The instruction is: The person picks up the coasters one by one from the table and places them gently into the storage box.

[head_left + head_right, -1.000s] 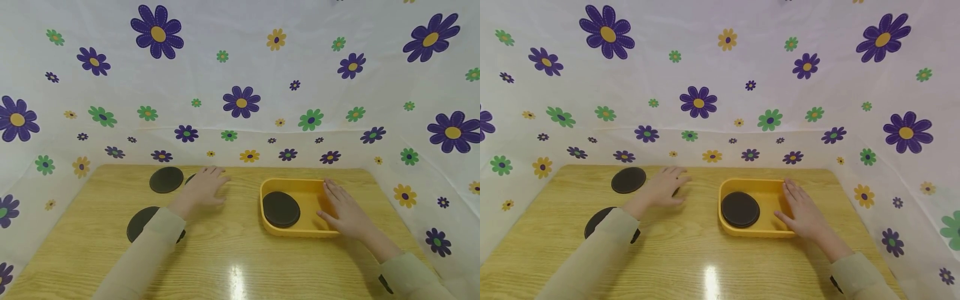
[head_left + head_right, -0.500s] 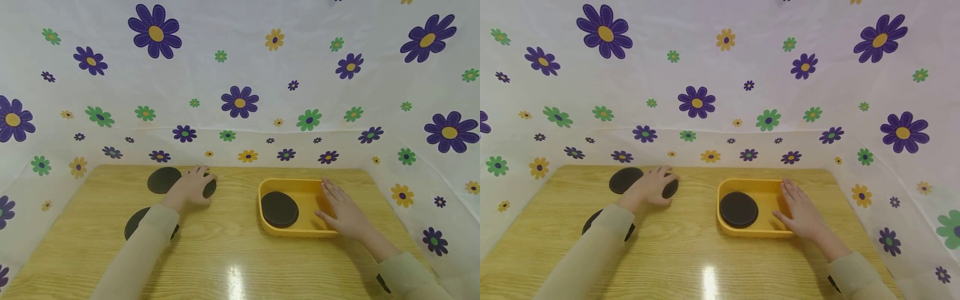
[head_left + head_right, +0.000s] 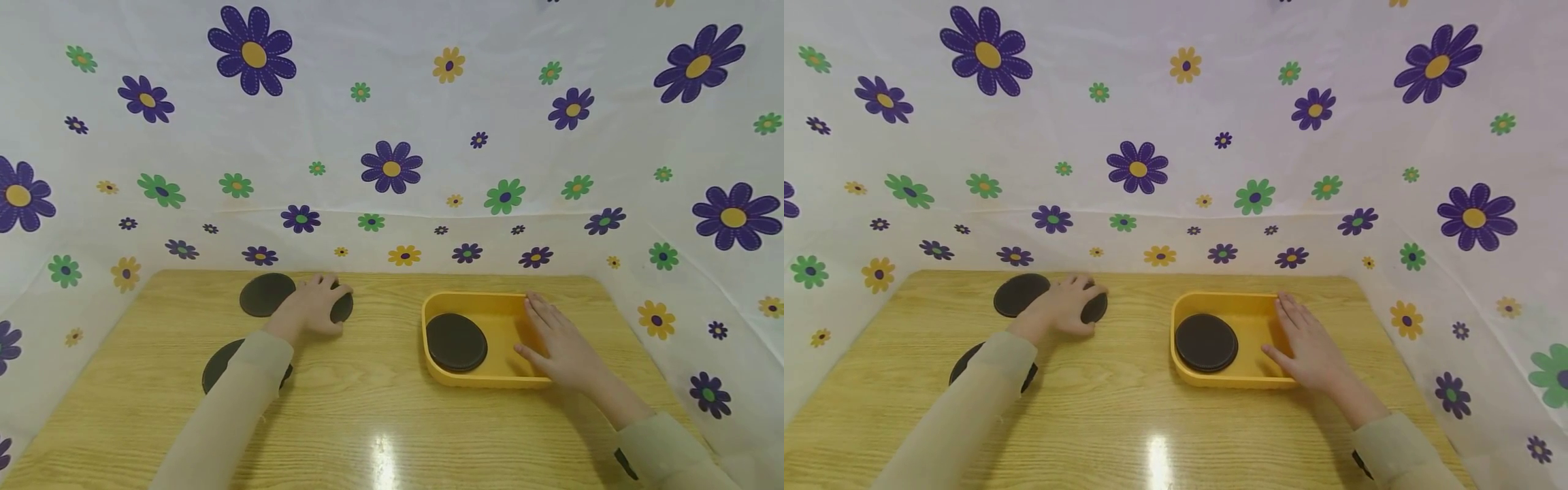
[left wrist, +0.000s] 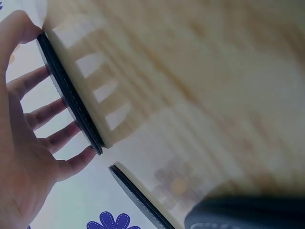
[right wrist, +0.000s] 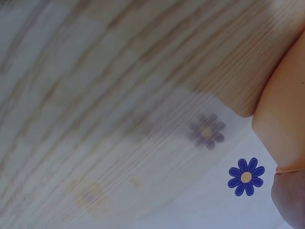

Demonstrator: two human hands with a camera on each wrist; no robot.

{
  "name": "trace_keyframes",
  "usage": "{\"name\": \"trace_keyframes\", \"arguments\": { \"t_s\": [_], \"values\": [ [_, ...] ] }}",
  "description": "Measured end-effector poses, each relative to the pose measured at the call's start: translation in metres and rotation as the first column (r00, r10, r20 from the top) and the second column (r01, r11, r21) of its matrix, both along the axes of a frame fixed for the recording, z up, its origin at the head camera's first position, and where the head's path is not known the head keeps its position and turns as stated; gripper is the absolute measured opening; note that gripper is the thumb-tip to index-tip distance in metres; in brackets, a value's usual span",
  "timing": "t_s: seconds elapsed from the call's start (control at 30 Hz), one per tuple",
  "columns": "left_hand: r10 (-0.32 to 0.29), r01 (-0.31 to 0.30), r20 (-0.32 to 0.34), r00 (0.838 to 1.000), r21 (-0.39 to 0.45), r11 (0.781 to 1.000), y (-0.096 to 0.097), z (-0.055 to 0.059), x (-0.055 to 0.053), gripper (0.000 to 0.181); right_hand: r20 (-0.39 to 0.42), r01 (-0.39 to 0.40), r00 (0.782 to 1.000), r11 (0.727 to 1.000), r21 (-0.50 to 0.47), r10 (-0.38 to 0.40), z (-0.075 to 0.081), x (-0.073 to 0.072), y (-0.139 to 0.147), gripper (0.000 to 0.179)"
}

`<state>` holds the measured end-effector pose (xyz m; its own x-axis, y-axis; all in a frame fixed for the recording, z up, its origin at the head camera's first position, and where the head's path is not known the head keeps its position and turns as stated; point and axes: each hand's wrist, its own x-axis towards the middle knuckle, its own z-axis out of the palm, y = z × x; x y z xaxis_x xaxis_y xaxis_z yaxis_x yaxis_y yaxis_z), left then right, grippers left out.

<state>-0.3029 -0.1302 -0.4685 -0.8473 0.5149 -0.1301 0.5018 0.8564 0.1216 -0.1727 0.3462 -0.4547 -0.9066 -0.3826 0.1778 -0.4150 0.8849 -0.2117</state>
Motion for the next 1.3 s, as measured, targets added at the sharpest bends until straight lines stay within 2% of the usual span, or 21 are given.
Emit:
{"name": "trace_keyframes", "arguments": {
  "t_s": [0.23, 0.37, 0.57, 0.8, 1.03, 1.3],
  "values": [
    [-0.023, 0.023, -0.018, 1.000, -0.027, 0.999, 0.002, 0.004, 0.001, 0.078, -0.006, -0.003, 1.000, 1.000, 0.010, 0.003, 0.001, 0.000, -0.001, 0.086],
    [-0.067, 0.067, -0.057, 0.996, -0.011, 0.998, 0.003, 0.004, 0.001, 0.077, -0.006, -0.004, 1.000, 1.000, 0.004, 0.004, 0.001, 0.000, -0.001, 0.085],
    [-0.143, 0.147, -0.103, 0.984, 0.035, 0.988, 0.013, 0.017, 0.005, 0.077, -0.003, -0.003, 1.000, 1.000, 0.005, 0.003, 0.001, 0.000, -0.001, 0.085],
    [-0.243, 0.253, -0.175, 0.954, 0.036, 0.967, 0.042, 0.032, 0.010, 0.076, -0.029, -0.015, 0.999, 1.000, 0.004, 0.015, -0.002, -0.002, 0.001, 0.085],
    [-0.319, 0.322, -0.162, 0.934, -0.011, 0.947, 0.078, 0.055, 0.020, 0.078, -0.017, -0.016, 1.000, 1.000, 0.018, 0.016, -0.001, -0.003, 0.001, 0.086],
    [-0.412, 0.411, -0.196, 0.890, -0.048, 0.910, 0.117, 0.061, 0.029, 0.078, -0.004, -0.008, 1.000, 1.000, 0.006, 0.008, 0.001, -0.001, 0.000, 0.086]
  ]
}}
